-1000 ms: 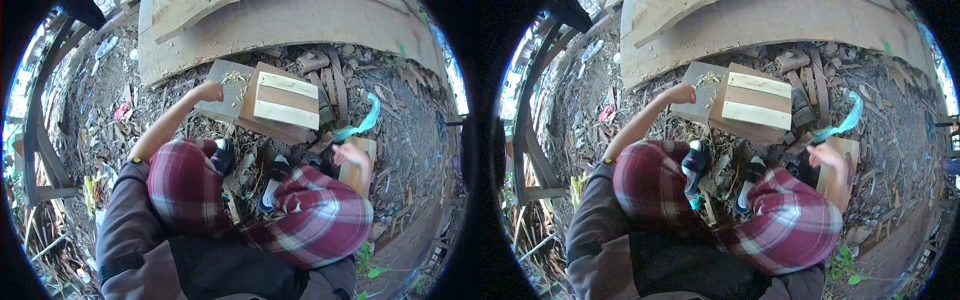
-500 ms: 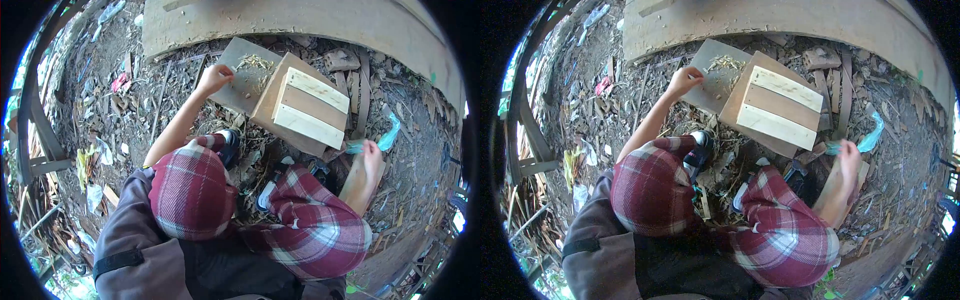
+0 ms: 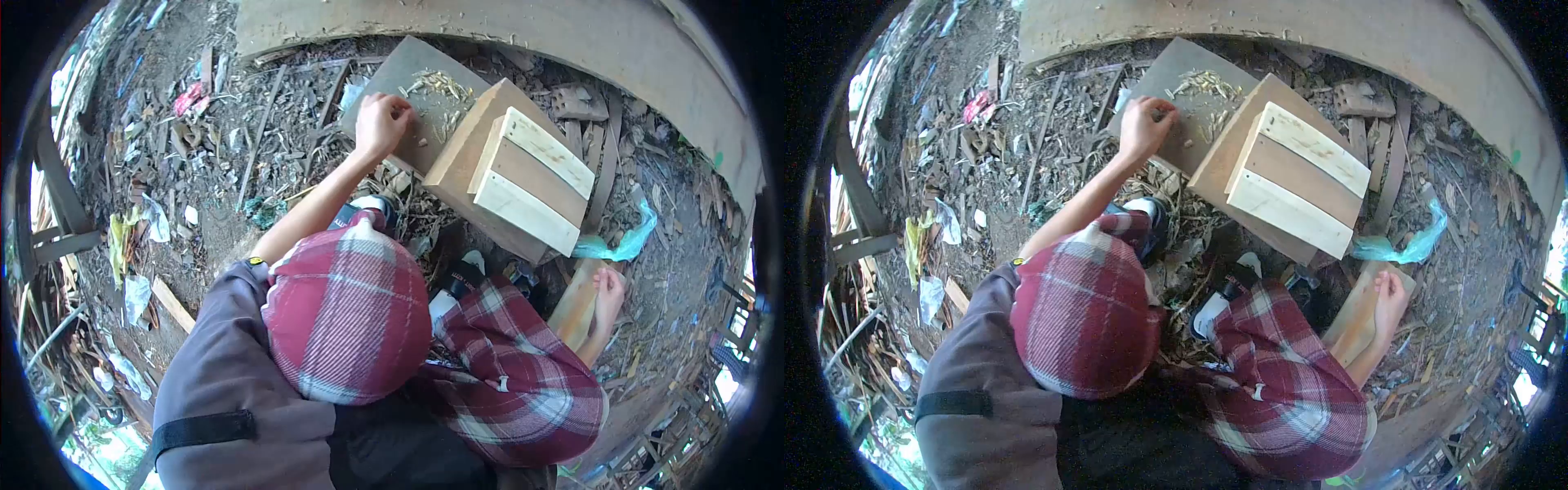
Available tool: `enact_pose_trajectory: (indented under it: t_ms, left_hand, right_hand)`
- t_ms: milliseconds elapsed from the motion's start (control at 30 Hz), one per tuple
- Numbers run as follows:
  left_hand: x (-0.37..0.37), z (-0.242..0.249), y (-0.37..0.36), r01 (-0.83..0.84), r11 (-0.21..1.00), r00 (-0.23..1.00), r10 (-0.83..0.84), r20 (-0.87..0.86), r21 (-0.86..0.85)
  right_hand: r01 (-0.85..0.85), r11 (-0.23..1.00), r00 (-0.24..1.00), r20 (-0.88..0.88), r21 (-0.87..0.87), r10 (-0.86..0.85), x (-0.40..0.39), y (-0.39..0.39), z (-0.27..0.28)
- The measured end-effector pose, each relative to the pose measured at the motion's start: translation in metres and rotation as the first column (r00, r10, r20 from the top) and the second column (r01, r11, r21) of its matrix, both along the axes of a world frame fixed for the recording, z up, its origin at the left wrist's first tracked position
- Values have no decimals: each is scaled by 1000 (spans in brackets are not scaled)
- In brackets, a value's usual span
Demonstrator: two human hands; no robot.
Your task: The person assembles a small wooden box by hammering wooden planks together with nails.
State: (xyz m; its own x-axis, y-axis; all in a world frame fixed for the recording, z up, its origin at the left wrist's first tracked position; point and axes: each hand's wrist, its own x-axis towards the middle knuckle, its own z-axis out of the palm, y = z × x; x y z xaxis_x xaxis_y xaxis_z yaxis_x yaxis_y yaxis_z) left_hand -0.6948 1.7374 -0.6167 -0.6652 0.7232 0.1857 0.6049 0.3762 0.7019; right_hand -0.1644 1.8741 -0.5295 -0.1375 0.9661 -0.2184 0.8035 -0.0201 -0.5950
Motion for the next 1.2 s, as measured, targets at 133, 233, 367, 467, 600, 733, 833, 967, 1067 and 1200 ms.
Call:
enact_pose_trajectory:
  t_ms: [133,233,367,467,600,733,833,967,1067,1200]
  left_hand:
    - [-1,2,13,101,993,978,-88,-192,58]
    - [2,3,29,151,985,964,-127,-231,88]
    - [-2,4,54,135,990,964,-126,-234,25]
    - [-2,-3,68,241,970,936,-231,-266,8]
    - [9,-12,76,305,952,923,-291,-252,18]
    - [19,-12,77,434,900,865,-399,-306,53]
    - [21,-16,82,438,899,843,-400,-360,26]
    - [22,-17,85,456,887,792,-442,-421,-72]
    - [19,-17,88,493,863,738,-484,-470,-114]
    - [14,-14,89,492,860,702,-486,-521,-139]
  right_hand:
    - [-55,992,988,135,-110,69,12,-9,-29]
    - [-50,990,995,78,-132,61,0,-23,-36]
    - [-65,984,993,91,-164,81,7,-26,-48]
    - [-47,984,976,203,-174,83,12,-28,-49]
    - [-81,986,949,291,-146,121,21,-34,-58]
    - [-93,987,928,347,-133,134,32,-37,-71]
    - [-73,984,907,398,-164,134,17,-42,-60]
    - [-102,981,896,413,-163,162,2,-47,-50]
    - [-81,978,906,394,-194,154,-9,-52,-42]
    - [-52,987,919,380,-149,106,6,-58,-59]
